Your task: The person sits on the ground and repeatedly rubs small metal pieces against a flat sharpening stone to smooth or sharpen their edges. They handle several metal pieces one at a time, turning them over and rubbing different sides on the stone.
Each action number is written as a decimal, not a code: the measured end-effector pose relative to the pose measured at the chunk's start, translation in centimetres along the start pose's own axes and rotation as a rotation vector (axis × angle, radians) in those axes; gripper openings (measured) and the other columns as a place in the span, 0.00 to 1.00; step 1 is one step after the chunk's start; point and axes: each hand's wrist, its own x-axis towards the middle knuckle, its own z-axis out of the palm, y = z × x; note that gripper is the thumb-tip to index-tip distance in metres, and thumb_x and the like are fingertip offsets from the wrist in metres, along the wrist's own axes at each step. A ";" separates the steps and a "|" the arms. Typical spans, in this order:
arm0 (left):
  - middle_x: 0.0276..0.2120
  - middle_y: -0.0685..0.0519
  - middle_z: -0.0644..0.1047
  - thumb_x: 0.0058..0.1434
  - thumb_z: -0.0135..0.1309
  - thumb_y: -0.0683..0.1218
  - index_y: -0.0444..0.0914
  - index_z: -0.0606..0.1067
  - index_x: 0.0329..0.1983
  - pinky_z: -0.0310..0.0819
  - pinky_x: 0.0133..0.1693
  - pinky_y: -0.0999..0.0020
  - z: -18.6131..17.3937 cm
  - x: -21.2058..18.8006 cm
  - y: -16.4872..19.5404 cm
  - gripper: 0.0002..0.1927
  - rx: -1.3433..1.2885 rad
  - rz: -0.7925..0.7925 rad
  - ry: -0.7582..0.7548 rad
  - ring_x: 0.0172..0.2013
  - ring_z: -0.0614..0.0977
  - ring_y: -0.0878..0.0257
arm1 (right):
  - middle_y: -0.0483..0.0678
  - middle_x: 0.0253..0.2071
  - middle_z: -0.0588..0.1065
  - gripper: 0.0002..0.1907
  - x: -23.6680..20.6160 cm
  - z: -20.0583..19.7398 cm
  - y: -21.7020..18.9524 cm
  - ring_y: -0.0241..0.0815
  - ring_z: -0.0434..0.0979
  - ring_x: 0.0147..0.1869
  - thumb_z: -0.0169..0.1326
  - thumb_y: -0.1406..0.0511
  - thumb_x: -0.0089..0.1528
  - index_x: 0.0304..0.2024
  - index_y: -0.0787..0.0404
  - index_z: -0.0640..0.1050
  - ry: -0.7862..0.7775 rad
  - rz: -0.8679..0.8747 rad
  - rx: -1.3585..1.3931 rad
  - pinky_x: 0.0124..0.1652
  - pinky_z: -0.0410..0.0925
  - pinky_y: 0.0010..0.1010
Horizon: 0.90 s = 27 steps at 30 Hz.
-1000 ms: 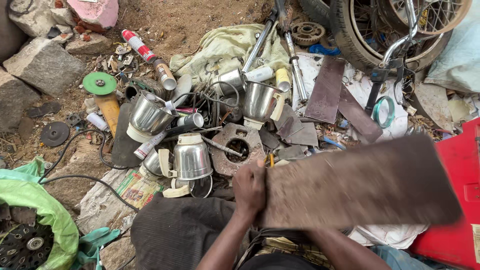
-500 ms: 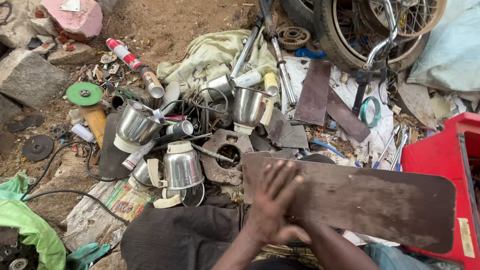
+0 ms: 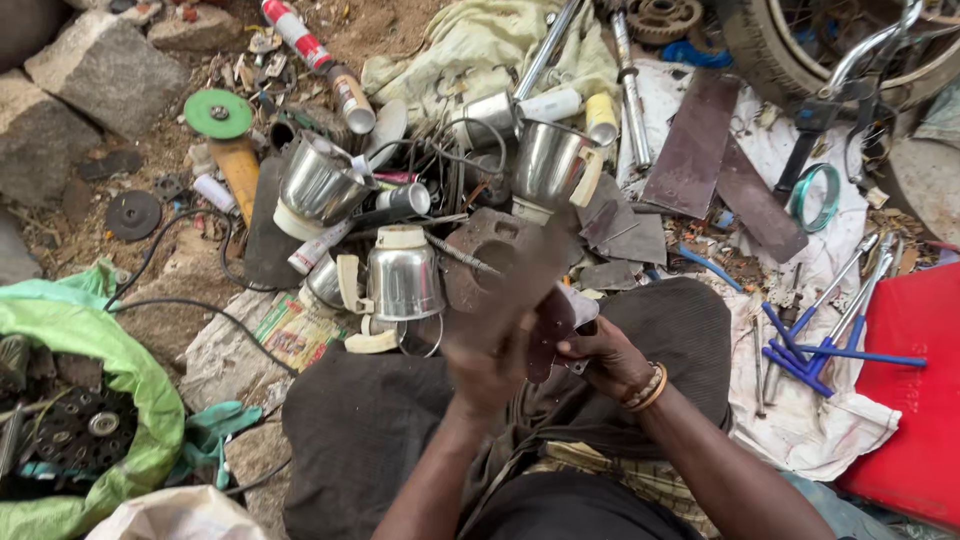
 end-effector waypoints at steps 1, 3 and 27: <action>0.35 0.48 0.85 0.68 0.58 0.43 0.36 0.81 0.46 0.83 0.29 0.70 -0.9 0.5 -1.0 0.08 -0.174 -0.166 0.087 0.30 0.87 0.65 | 0.52 0.52 0.75 0.35 0.9 0.0 0.3 0.43 0.79 0.53 0.61 0.76 0.56 0.65 0.66 0.67 -0.010 0.062 -0.023 0.54 0.73 0.39; 0.33 0.49 0.84 0.69 0.58 0.44 0.35 0.81 0.41 0.82 0.33 0.70 -2.8 1.2 -2.6 0.07 -0.323 -0.383 0.236 0.31 0.86 0.63 | 0.52 0.52 0.75 0.35 1.4 -0.2 0.9 0.43 0.79 0.53 0.61 0.76 0.56 0.65 0.66 0.67 -0.076 0.079 0.009 0.55 0.73 0.39; 0.48 0.40 0.79 0.65 0.58 0.48 0.24 0.73 0.56 0.85 0.46 0.65 -2.8 0.5 -4.3 0.24 -0.947 -0.999 0.522 0.45 0.86 0.56 | 0.52 0.38 0.84 0.12 4.1 -4.4 -1.3 0.41 0.84 0.41 0.69 0.64 0.58 0.39 0.67 0.84 -0.549 -0.140 -0.423 0.44 0.76 0.35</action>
